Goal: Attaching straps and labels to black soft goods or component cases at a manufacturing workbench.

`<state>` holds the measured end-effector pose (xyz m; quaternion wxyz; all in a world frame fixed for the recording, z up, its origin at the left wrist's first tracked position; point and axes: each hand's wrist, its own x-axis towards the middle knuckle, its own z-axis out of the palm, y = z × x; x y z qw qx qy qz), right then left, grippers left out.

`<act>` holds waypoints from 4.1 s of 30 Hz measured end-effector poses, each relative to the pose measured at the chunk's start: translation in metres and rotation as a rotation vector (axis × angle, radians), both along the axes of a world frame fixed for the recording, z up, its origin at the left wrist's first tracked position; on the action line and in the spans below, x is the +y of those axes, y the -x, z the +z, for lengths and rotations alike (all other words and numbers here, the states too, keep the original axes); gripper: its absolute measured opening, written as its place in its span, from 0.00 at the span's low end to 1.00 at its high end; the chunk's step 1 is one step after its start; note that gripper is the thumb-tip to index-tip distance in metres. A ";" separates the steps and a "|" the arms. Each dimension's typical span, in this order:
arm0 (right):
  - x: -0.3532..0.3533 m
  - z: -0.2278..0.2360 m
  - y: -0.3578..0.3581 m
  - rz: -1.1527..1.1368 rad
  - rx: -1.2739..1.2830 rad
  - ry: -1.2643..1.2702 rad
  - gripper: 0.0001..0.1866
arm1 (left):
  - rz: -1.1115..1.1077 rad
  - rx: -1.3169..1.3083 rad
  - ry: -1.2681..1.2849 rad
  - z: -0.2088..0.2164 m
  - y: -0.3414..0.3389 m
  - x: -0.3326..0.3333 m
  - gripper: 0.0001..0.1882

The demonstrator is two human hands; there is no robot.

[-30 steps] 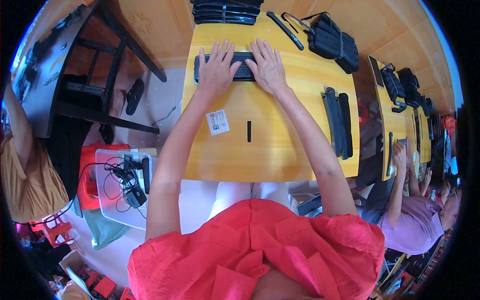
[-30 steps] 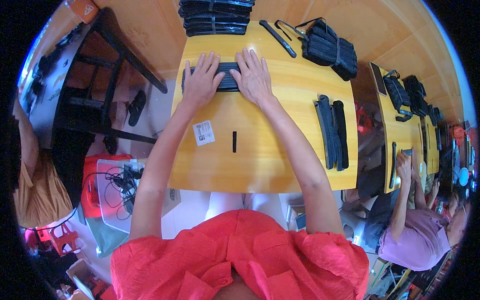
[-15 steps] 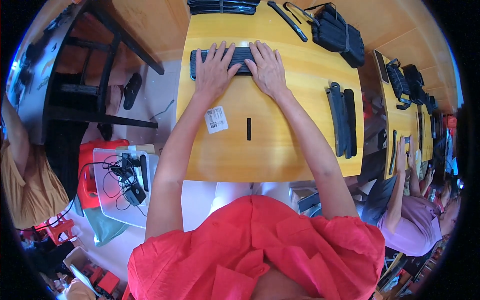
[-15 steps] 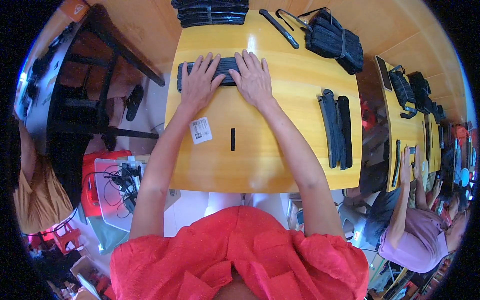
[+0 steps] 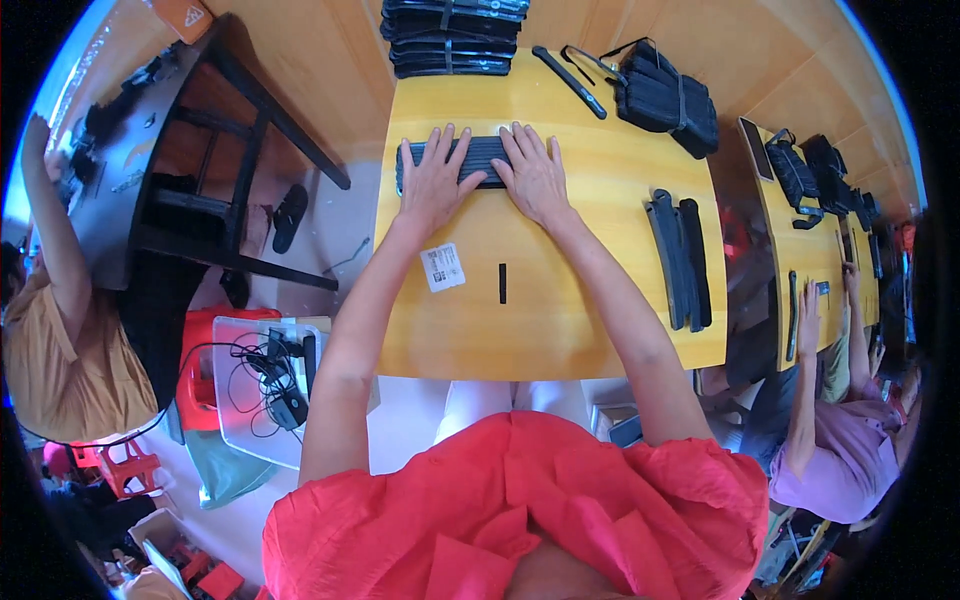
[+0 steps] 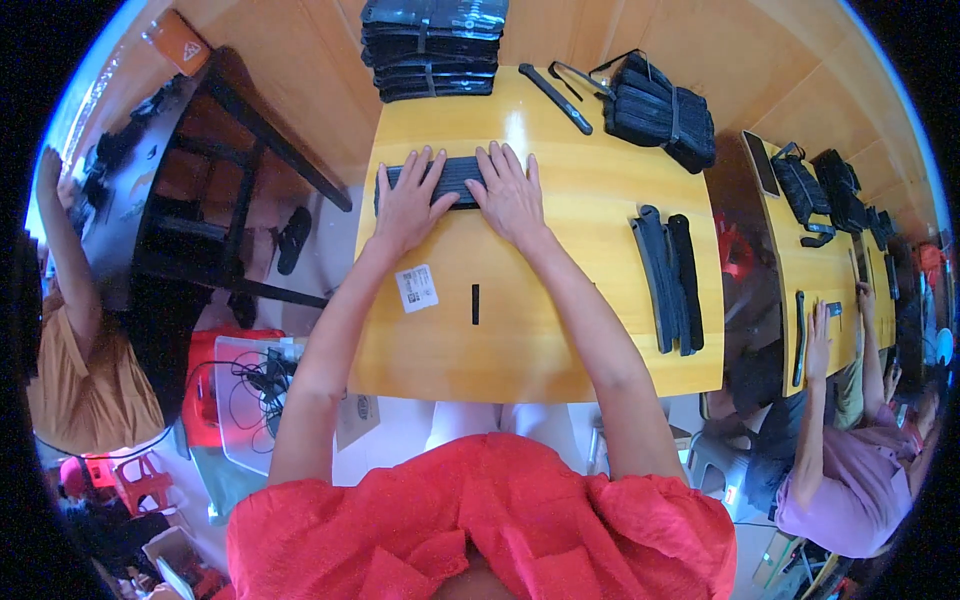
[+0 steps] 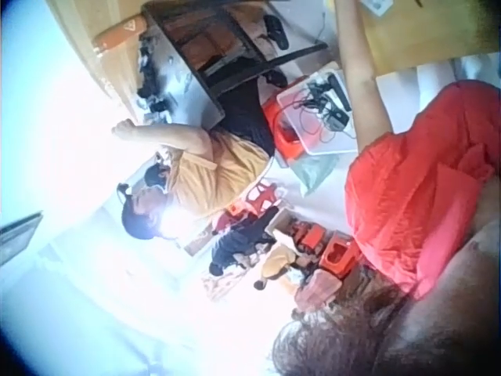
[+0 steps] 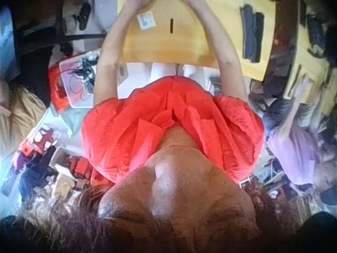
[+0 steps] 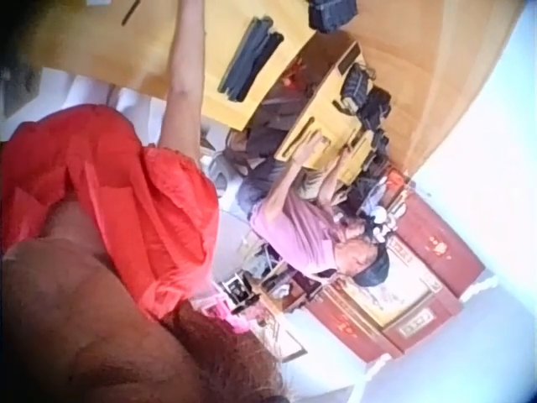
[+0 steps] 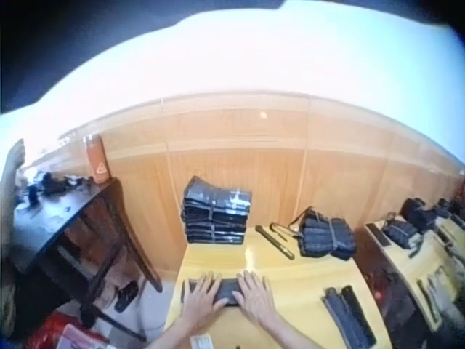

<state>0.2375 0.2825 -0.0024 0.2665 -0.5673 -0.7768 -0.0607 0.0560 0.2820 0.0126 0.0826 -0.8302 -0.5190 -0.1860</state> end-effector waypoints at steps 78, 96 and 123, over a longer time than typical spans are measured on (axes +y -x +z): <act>-0.324 0.106 -0.117 -0.199 0.793 -0.006 0.12 | -0.456 -1.719 1.094 0.079 -0.156 -0.258 0.22; -0.322 0.129 -0.076 0.119 1.418 0.487 0.35 | -0.402 -1.376 1.005 0.092 -0.101 -0.280 0.12; -0.328 0.161 -0.066 0.111 1.368 0.307 0.40 | -0.298 -1.140 0.580 0.132 -0.113 -0.311 0.16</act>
